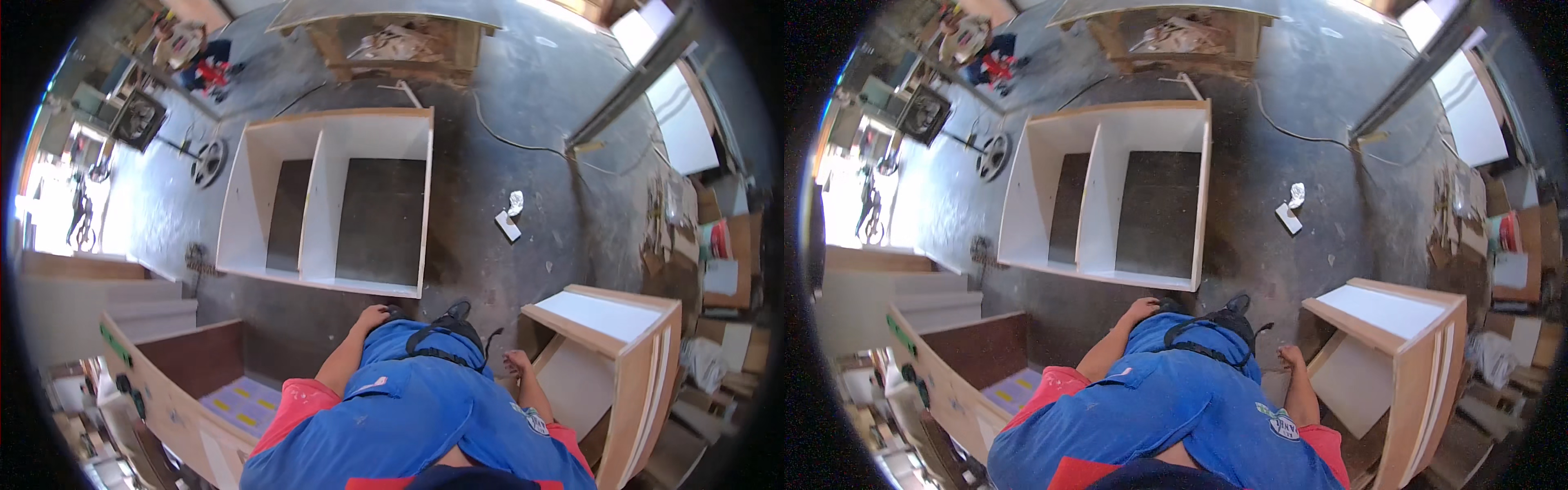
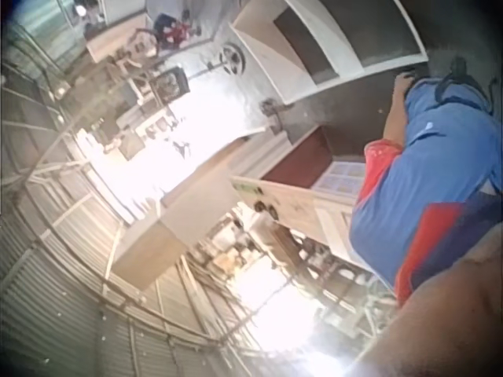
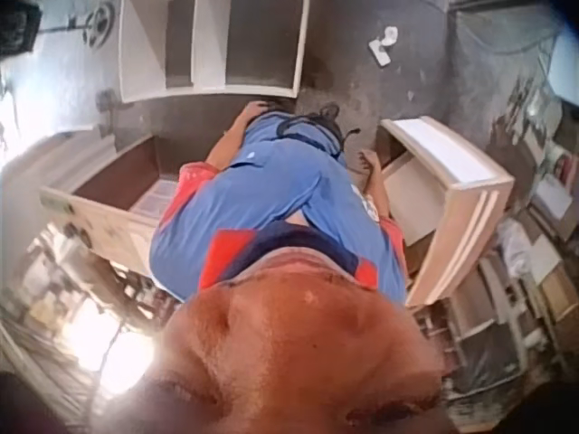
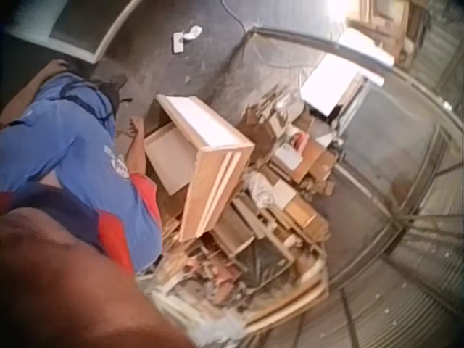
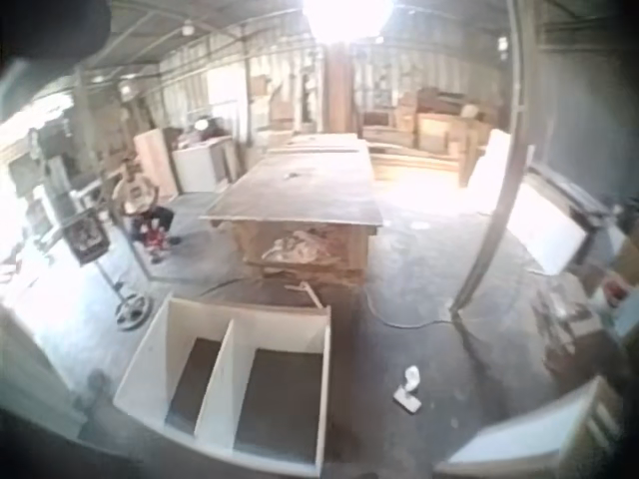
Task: The person wipes a wooden strip with a cloth and then uses a pneumatic nail gun to attach it to a wooden cabinet frame.
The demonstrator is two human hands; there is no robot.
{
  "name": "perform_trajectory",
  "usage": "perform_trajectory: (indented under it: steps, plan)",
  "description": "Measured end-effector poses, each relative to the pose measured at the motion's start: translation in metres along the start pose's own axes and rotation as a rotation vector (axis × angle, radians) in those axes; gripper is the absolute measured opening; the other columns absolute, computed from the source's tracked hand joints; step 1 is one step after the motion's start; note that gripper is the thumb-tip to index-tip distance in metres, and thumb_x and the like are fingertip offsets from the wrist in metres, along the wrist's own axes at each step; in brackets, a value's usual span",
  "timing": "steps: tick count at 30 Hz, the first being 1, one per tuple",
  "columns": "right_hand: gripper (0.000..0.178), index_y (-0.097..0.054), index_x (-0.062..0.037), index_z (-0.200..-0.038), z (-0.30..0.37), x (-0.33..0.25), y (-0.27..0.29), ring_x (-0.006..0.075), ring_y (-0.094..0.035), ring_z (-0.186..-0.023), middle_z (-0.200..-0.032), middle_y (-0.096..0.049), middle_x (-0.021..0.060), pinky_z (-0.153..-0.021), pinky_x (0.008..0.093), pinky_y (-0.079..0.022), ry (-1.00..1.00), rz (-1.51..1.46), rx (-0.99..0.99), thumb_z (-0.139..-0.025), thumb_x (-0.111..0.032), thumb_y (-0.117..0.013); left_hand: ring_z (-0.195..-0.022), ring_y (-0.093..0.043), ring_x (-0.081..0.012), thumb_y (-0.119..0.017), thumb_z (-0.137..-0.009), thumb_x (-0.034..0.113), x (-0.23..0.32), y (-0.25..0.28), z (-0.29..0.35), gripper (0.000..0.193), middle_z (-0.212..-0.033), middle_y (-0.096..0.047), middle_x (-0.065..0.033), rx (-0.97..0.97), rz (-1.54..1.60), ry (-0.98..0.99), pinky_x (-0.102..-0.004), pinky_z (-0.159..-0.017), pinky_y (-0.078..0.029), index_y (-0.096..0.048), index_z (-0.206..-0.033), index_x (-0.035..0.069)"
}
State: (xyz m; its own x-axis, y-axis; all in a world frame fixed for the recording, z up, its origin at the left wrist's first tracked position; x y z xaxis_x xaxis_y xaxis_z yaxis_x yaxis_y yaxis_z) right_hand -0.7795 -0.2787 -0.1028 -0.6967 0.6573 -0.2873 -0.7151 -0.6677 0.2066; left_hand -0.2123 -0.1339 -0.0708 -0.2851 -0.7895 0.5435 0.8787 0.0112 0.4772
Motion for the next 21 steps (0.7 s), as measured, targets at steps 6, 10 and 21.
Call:
perform_trajectory:
  steps: [6,10,21]
  plan:
    - [0.047,-0.075,-0.003,-0.096,-0.086,0.005,0.038,0.0405,-0.069,-0.09,-0.099,-0.071,0.0237,-0.08,0.0491,-0.054,0.333,0.879,-0.026,-0.088,-0.046,-0.058,-0.088,-0.071,-0.0254,-0.07,-0.082,0.026,0.01,-0.017,0.009,0.038,-0.103,-0.074,-0.0152,0.154,0.158,-0.01,-0.0365,-0.081,-0.056,-0.073,-0.114,0.006]
    - [0.042,-0.073,-0.005,-0.109,-0.055,-0.101,0.079,0.0429,-0.065,-0.108,-0.113,-0.069,0.0243,-0.093,0.0485,-0.052,0.375,0.83,0.114,-0.087,-0.039,-0.062,-0.083,-0.07,-0.0186,-0.069,-0.083,0.016,-0.036,-0.057,0.014,0.042,-0.103,-0.074,-0.0132,0.237,0.43,0.273,-0.0315,-0.075,-0.055,-0.069,-0.122,0.0]
    - [0.028,-0.073,-0.0119,-0.111,-0.195,-0.338,0.181,0.035,-0.067,-0.106,-0.111,-0.072,0.0154,-0.092,0.0475,-0.053,0.443,0.766,0.114,-0.086,-0.022,-0.067,-0.084,-0.064,-0.0161,-0.072,-0.086,0.042,0.053,-0.135,0.135,0.07,-0.103,-0.067,-0.0057,0.131,0.697,0.854,-0.0293,-0.068,-0.051,-0.052,-0.14,0.001]
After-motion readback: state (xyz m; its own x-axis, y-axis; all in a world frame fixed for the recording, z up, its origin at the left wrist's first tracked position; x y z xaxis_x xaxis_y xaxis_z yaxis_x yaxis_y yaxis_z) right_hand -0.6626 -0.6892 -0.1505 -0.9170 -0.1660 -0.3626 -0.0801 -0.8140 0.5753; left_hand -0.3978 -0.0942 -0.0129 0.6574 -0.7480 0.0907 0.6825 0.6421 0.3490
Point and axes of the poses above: each hand's wrist, its own z-axis away from the middle knuckle, its own y-axis out of the back of the hand, x = y × z, the point moved 2 cm from there along -z, towards the middle knuckle
